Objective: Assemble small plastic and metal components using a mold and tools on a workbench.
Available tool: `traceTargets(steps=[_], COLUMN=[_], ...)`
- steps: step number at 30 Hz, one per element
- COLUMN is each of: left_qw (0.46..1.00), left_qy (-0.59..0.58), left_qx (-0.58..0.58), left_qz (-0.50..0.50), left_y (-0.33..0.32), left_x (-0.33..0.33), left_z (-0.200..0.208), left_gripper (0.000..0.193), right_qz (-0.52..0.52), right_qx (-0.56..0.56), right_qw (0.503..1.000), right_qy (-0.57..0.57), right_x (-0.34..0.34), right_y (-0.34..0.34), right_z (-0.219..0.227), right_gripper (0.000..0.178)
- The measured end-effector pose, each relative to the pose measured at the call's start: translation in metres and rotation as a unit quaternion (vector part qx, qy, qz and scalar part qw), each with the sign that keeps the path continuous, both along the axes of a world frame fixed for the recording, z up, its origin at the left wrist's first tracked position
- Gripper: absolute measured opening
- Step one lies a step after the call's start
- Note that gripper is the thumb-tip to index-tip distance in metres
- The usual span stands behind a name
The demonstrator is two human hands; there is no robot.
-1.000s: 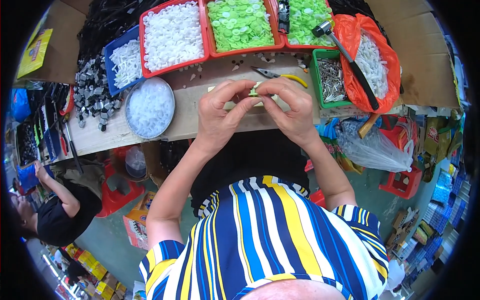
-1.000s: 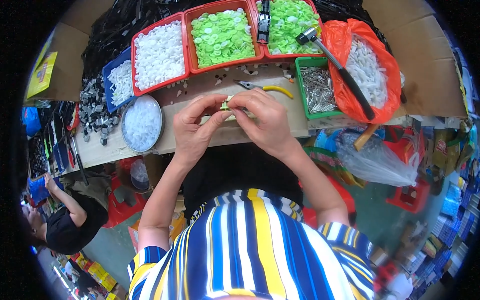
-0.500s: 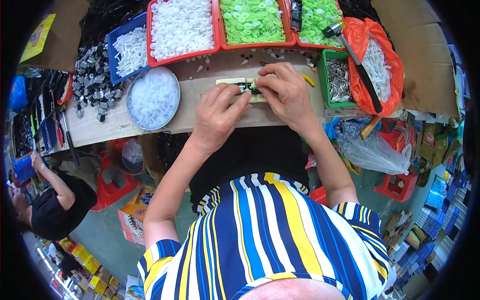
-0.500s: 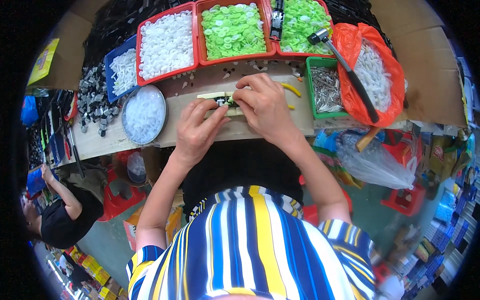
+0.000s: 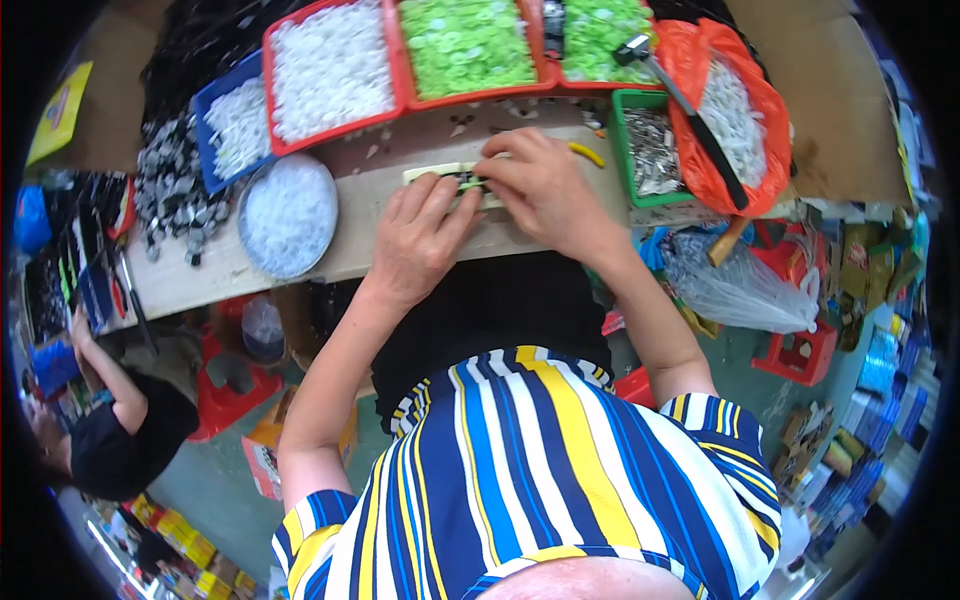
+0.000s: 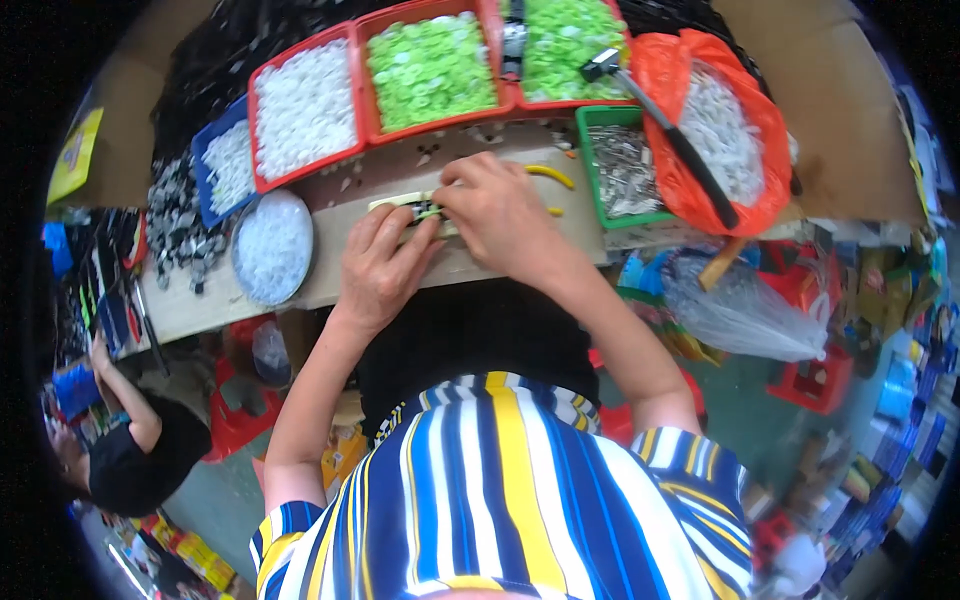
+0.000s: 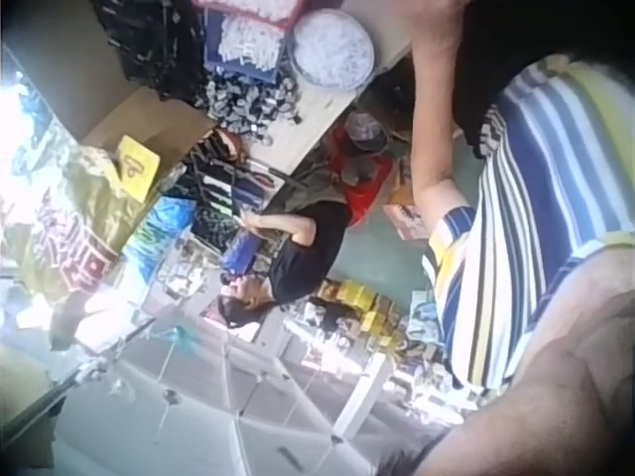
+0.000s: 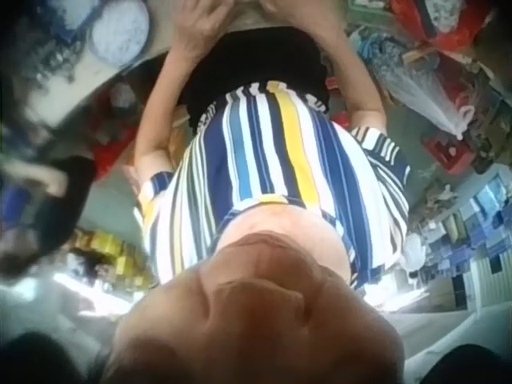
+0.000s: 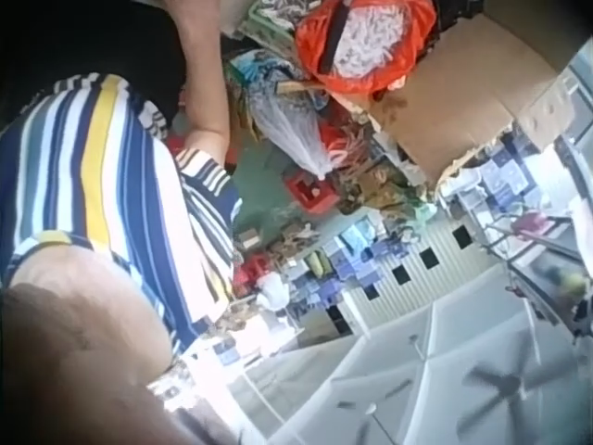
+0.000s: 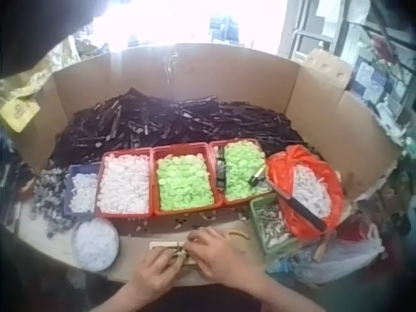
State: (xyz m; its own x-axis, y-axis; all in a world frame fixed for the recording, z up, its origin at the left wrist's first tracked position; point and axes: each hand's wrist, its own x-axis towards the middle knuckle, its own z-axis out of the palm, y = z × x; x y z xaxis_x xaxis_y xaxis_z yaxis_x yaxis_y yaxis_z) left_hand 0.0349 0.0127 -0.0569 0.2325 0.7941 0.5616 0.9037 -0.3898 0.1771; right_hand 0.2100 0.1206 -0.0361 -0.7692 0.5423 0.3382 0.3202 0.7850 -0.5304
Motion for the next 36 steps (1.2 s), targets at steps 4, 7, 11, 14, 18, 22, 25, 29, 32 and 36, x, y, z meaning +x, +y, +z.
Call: traceTargets(steps=[4, 7, 11, 14, 18, 22, 25, 29, 32, 36], left_qw=[1.000, 0.999, 0.999, 0.997, 0.998, 0.999, 0.995, 0.991, 0.980, 0.947], left_qy=[0.011, 0.033, 0.045, 0.066, 0.056, -0.021, -0.095, -0.115, -0.119, -0.099], left_qx=[0.009, 0.010, 0.027, 0.024, 0.002, -0.031, -0.029, 0.003, 0.021, 0.049], left_qz=[-0.008, 0.004, 0.011, 0.026, 0.039, 0.032, 0.017, 0.068, 0.157, 0.302], left_y=[-0.002, -0.002, 0.002, 0.002, -0.006, -0.006, -0.001, -0.013, -0.026, -0.056], left_x=[-0.001, -0.001, 0.002, 0.000, 0.001, 0.002, 0.001, -0.030, -0.072, -0.146], left_z=[-0.004, -0.006, -0.005, -0.005, 0.001, 0.004, 0.011, 0.029, 0.041, 0.039], left_gripper=[0.034, 0.032, 0.032, 0.031, 0.032, 0.035, 0.030, 0.028, 0.022, 0.014], right_qz=[0.014, 0.013, 0.021, -0.020, -0.237, -0.315, -0.311, -0.269, -0.271, -0.305], right_qx=[0.047, 0.101, 0.123, 0.118, 0.050, 0.155, 0.109, 0.046, -0.005, -0.050], right_qw=[0.999, 0.994, 0.991, 0.992, 0.969, 0.925, 0.934, 0.954, 0.963, 0.942], right_qy=[-0.003, -0.029, -0.056, 0.035, 0.040, -0.147, -0.140, -0.121, 0.008, 0.133], right_x=[0.003, 0.005, 0.014, 0.038, 0.106, 0.176, 0.214, 0.219, 0.224, 0.245], right_y=[-0.003, -0.008, -0.006, 0.017, 0.078, 0.134, 0.164, 0.193, 0.204, 0.215], right_z=[-0.002, -0.001, 0.009, 0.020, 0.043, 0.026, 0.005, -0.003, -0.015, -0.003], right_gripper=[0.028, 0.032, 0.030, 0.024, 0.020, 0.028, 0.026, 0.027, 0.025, 0.024])
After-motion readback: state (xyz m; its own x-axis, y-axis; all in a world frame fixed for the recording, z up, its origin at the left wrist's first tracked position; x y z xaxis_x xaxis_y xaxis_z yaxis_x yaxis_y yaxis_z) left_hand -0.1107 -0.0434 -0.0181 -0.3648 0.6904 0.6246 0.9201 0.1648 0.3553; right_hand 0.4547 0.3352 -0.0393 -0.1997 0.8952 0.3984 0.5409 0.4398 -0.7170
